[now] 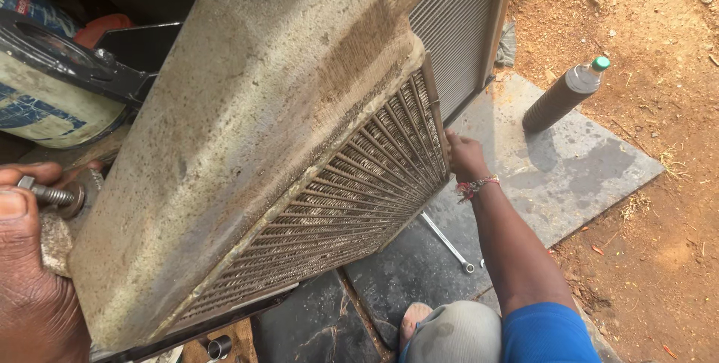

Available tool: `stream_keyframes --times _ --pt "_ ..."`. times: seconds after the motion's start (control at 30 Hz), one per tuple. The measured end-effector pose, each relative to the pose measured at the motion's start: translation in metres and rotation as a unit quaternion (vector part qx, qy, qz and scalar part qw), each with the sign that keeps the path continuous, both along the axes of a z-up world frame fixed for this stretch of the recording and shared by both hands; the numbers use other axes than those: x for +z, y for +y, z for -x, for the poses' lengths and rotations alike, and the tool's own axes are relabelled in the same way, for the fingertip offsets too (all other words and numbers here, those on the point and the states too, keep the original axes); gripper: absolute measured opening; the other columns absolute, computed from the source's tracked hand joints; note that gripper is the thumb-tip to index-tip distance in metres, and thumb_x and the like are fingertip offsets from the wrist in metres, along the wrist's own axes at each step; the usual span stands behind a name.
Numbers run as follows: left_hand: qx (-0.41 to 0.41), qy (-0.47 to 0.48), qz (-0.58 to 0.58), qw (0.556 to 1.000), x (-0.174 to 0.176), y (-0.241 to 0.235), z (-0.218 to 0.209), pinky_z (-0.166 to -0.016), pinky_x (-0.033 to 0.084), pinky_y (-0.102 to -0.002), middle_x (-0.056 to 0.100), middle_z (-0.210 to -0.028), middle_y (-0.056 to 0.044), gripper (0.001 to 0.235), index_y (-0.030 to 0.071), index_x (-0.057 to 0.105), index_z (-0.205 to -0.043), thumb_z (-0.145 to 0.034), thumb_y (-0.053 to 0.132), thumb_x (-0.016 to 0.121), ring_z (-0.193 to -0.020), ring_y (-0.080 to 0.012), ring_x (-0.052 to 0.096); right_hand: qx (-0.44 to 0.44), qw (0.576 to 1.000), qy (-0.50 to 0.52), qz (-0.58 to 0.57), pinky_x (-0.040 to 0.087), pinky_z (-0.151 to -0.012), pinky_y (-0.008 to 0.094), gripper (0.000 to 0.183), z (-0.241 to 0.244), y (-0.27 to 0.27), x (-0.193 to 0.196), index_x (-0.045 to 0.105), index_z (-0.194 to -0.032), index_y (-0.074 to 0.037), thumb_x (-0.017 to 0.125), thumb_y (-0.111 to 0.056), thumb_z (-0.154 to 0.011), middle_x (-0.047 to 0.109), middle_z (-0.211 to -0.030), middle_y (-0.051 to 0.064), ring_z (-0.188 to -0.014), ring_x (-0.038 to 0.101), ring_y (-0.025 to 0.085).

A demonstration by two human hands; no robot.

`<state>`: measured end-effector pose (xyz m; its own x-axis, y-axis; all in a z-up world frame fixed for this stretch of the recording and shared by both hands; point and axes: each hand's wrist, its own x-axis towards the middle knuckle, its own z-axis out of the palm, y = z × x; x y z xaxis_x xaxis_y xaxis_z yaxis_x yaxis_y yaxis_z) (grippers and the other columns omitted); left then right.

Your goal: The person is repairing a vehicle radiator by hand. They insert a bolt into a mounting hole on the radiator's side tank and tighten it, then repeat the process on the opposite side.

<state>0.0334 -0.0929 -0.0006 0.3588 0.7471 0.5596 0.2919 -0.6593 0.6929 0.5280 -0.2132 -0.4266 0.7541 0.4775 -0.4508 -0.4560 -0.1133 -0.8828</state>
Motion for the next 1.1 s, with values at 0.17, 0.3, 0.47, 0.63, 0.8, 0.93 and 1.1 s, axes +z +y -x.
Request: stream_keyframes --times 0.17,0.3,0.47,0.63,0.8,0.93,1.1 --pt "0.003 0.009 -0.017 1.000 0.002 -0.005 0.002 -0.106 0.059 -0.042 0.059 -0.122 -0.016 0.031 -0.007 0.050 -0.127 -0.125 0.022 0.038 -0.115 -0.0283 0.065 0.044 0.957 -0.270 0.100 0.054 -0.063 0.031 0.025 0.008 -0.005 0.009 0.076 -0.094 0.004 0.076 -0.020 -0.089 0.074 -0.081 0.009 -0.070 0.067 0.015" --pt "-0.009 -0.005 -0.029 1.000 -0.002 -0.003 0.008 -0.108 0.060 -0.039 0.060 -0.120 -0.017 0.027 -0.005 0.049 -0.126 -0.125 0.020 0.040 -0.116 -0.0274 0.068 -0.070 0.996 -0.056 -0.024 0.054 -0.063 0.032 0.021 0.005 -0.005 0.016 0.068 -0.097 -0.001 0.078 -0.019 -0.093 0.071 -0.088 0.008 -0.073 0.066 0.015" --pt "-0.046 -0.065 -0.024 0.997 0.002 0.004 0.005 -0.108 0.059 -0.032 0.063 -0.121 -0.014 0.011 -0.002 0.054 -0.124 -0.124 0.008 0.049 -0.114 -0.0210 0.069 0.070 0.947 -0.269 0.161 0.053 -0.064 0.031 0.020 0.004 -0.002 0.031 0.074 -0.098 0.005 0.074 -0.014 -0.091 0.075 -0.087 0.016 -0.073 0.066 0.016" --pt "-0.060 -0.115 -0.058 0.990 0.008 0.017 0.011 -0.096 0.055 -0.025 0.071 -0.114 -0.015 0.005 -0.005 0.061 -0.112 -0.116 -0.003 0.060 -0.102 -0.0158 0.067 -0.042 0.964 -0.261 0.033 0.050 -0.061 0.027 0.017 0.040 -0.012 0.097 0.073 -0.106 -0.003 0.065 -0.012 -0.095 0.073 -0.092 0.007 -0.070 0.062 0.014" --pt "-0.118 -0.202 0.021 0.972 0.009 0.010 0.015 -0.086 0.058 -0.025 0.072 -0.110 -0.010 0.006 0.000 0.067 -0.110 -0.105 -0.002 0.063 -0.095 -0.0113 0.067 -0.108 0.830 -0.507 -0.208 0.057 -0.082 0.027 0.012 0.094 -0.033 0.265 0.062 -0.115 0.000 0.057 -0.011 -0.118 0.066 -0.112 0.007 -0.101 0.067 0.014" --pt "-0.140 -0.206 0.021 0.968 0.028 0.005 0.020 -0.084 0.058 -0.025 0.072 -0.107 -0.006 0.006 0.001 0.069 -0.108 -0.104 0.001 0.064 -0.095 -0.0105 0.068 0.012 0.694 -0.679 -0.237 0.057 -0.077 0.032 0.037 0.191 -0.024 0.449 0.058 -0.128 -0.005 0.067 -0.030 -0.103 0.066 -0.105 0.009 -0.093 0.069 0.017" --pt "-0.191 -0.220 0.090 0.952 0.035 -0.014 0.039 -0.077 0.055 -0.024 0.071 -0.106 -0.006 0.009 0.000 0.070 -0.109 -0.102 0.004 0.067 -0.089 -0.0101 0.065 0.257 0.543 -0.799 0.013 0.057 -0.071 0.037 0.080 0.328 0.002 0.590 0.052 -0.146 -0.010 0.078 -0.053 -0.084 0.066 -0.097 0.010 -0.083 0.071 0.022"
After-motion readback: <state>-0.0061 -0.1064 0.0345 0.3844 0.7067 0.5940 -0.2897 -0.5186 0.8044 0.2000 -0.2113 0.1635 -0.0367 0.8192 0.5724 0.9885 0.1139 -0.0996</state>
